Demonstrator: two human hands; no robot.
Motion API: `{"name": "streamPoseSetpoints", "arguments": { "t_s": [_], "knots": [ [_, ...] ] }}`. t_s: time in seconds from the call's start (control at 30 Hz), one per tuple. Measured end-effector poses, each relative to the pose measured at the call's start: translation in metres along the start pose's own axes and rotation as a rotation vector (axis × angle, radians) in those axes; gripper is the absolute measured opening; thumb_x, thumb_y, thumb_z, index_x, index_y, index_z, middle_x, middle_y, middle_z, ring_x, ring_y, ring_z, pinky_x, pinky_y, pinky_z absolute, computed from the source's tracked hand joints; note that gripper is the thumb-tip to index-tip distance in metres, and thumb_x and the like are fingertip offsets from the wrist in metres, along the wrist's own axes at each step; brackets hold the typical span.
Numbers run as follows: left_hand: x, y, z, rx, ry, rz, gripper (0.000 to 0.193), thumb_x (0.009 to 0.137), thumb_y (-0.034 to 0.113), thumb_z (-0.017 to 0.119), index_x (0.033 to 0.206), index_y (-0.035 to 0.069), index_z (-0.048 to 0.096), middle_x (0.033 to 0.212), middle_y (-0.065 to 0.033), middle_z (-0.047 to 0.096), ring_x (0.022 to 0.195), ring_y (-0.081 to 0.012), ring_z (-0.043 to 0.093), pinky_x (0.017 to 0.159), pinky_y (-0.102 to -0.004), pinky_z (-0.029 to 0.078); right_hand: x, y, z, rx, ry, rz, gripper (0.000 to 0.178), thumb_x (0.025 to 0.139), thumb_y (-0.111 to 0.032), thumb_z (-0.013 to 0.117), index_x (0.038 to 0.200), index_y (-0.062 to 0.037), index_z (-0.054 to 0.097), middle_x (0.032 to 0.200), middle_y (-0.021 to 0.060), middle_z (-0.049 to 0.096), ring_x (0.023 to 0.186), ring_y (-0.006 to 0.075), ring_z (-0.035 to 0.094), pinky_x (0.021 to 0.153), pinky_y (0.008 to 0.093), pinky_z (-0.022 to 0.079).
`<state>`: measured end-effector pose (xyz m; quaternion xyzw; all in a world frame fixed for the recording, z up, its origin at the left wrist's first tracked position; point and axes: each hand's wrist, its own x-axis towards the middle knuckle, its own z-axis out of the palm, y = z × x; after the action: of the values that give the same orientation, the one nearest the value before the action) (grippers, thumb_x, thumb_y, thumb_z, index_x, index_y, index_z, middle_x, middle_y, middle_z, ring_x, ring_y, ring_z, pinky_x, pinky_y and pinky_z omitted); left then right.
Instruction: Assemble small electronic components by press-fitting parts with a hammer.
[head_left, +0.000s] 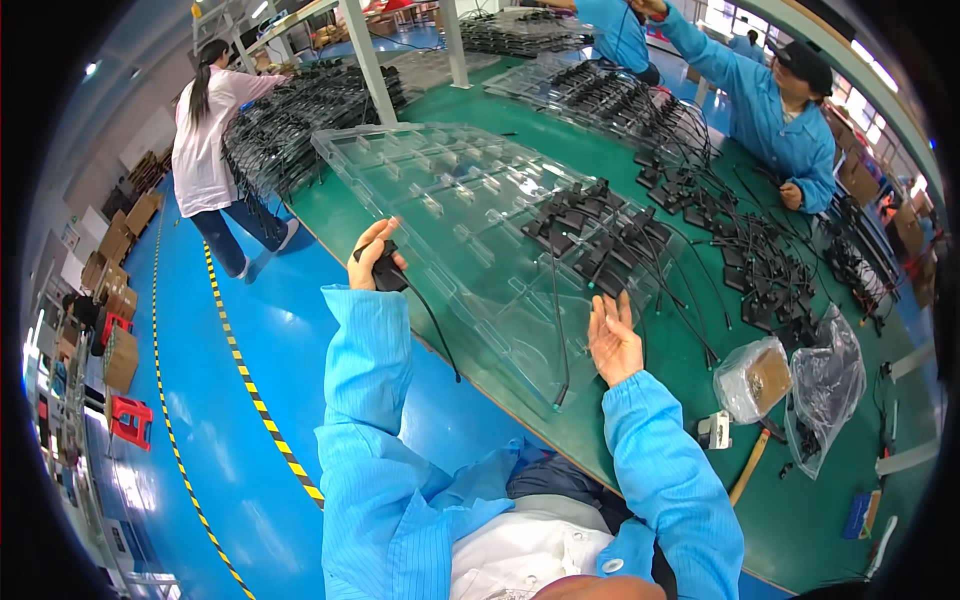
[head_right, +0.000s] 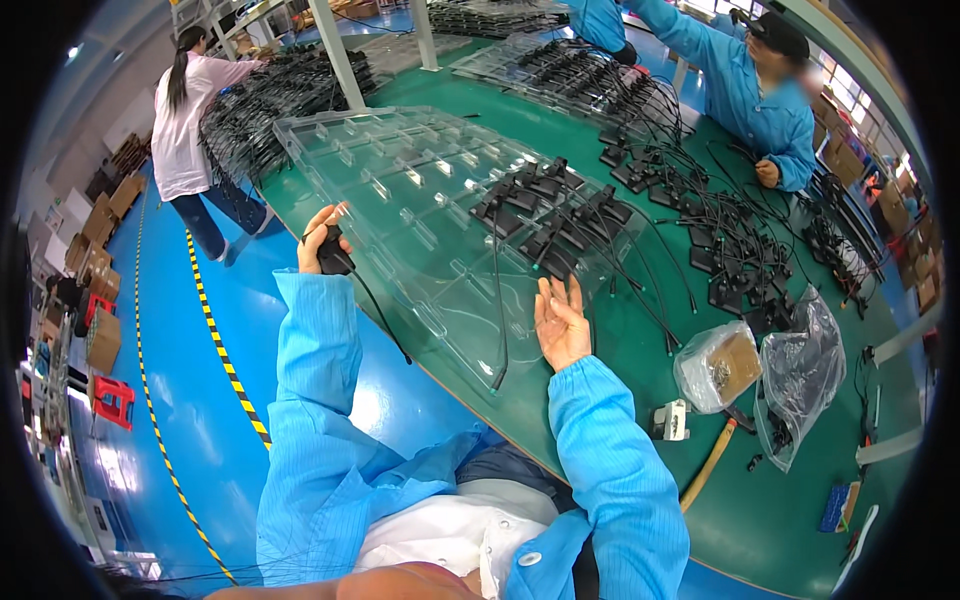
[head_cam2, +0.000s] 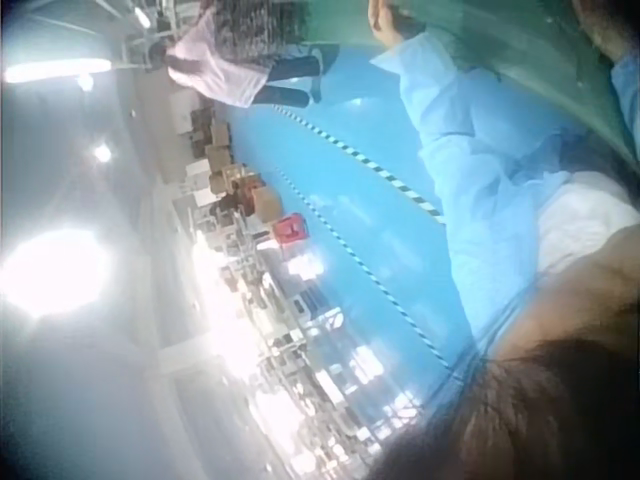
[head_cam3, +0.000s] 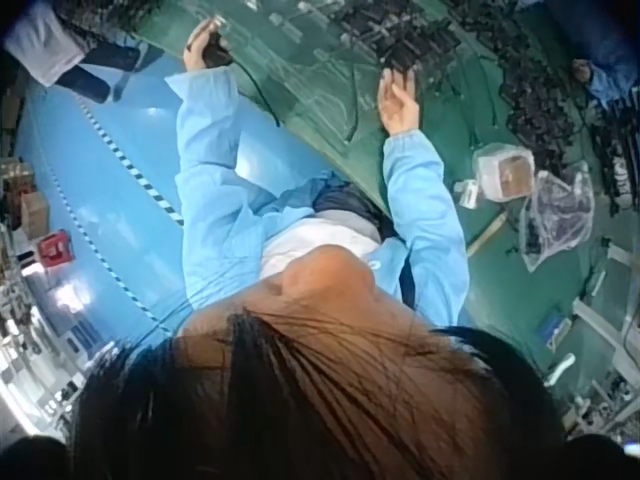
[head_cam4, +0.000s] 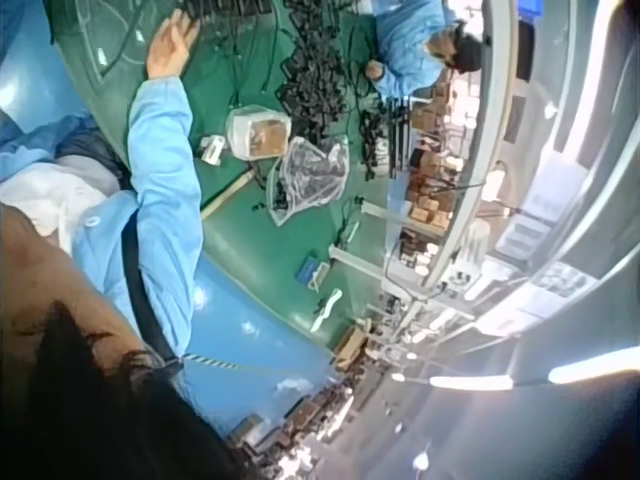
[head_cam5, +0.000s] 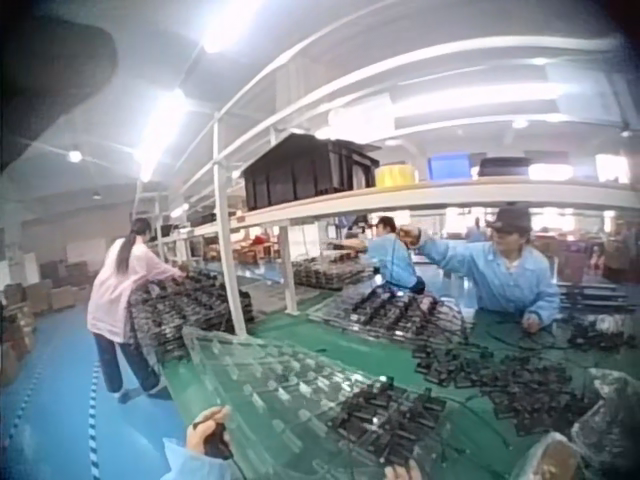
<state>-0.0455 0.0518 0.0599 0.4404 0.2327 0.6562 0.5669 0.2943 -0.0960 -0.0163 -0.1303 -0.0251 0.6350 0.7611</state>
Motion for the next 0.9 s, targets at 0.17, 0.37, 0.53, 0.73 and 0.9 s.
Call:
{"name": "streamPoseSetpoints", "arguments": {
  "t_s": [0.17, 0.37, 0.53, 0.73, 0.9],
  "knots": [
    [-0.014, 0.003, 0.001, 0.096, 0.028, 0.037, 0.041, 0.077, 0.013, 0.051, 0.115, 0.000, 0.046, 0.119, -0.0168, 0.049, 0.058, -0.0174, 0.053, 0.052, -0.0261, 0.047, -0.011, -0.006, 0.004, 0.005, -0.074, 0.021, 0.063, 0.073, 0.014, 0.046, 0.126, -0.0196, 0.041, 0.128, 0.0053, 0.041, 0.116, 0.0225, 0.043, 0.091, 0.0324, 0.041],
    [-0.026, 0.010, 0.000, -0.006, 0.001, 0.009, 0.038, 0.077, 0.012, 0.051, 0.113, 0.000, 0.049, 0.119, -0.0132, 0.049, 0.058, -0.0176, 0.054, 0.054, -0.0255, 0.046, -0.021, -0.010, 0.020, -0.047, -0.104, -0.011, 0.063, 0.074, 0.013, 0.045, 0.127, -0.0198, 0.038, 0.129, 0.0047, 0.040, 0.117, 0.0217, 0.043, 0.091, 0.0323, 0.042],
    [-0.030, 0.011, 0.003, -0.046, -0.018, -0.018, 0.037, 0.078, 0.010, 0.051, 0.113, 0.000, 0.049, 0.119, -0.0120, 0.049, 0.058, -0.0175, 0.054, 0.055, -0.0256, 0.046, -0.027, -0.017, 0.023, -0.093, -0.149, -0.036, 0.062, 0.074, 0.012, 0.045, 0.127, -0.0191, 0.038, 0.129, 0.0045, 0.041, 0.116, 0.0213, 0.044, 0.090, 0.0309, 0.043],
    [-0.030, 0.021, 0.012, -0.016, -0.024, -0.052, 0.041, 0.077, 0.016, 0.053, 0.114, 0.000, 0.047, 0.125, -0.0148, 0.044, 0.060, -0.0171, 0.053, 0.054, -0.0250, 0.046, -0.039, -0.022, 0.042, -0.124, -0.154, -0.081, 0.062, 0.074, 0.012, 0.044, 0.128, -0.0186, 0.037, 0.129, 0.0047, 0.041, 0.115, 0.0214, 0.044, 0.089, 0.0306, 0.043],
    [-0.031, 0.015, 0.013, -0.052, -0.023, -0.098, 0.040, 0.077, 0.015, 0.053, 0.114, 0.000, 0.047, 0.125, -0.0140, 0.044, 0.060, -0.0167, 0.053, 0.055, -0.0249, 0.045, -0.044, -0.022, 0.046, -0.176, -0.124, -0.117, 0.063, 0.074, 0.012, 0.044, 0.129, -0.0185, 0.035, 0.129, 0.0048, 0.041, 0.116, 0.0218, 0.044, 0.090, 0.0308, 0.043]
  ]
}}
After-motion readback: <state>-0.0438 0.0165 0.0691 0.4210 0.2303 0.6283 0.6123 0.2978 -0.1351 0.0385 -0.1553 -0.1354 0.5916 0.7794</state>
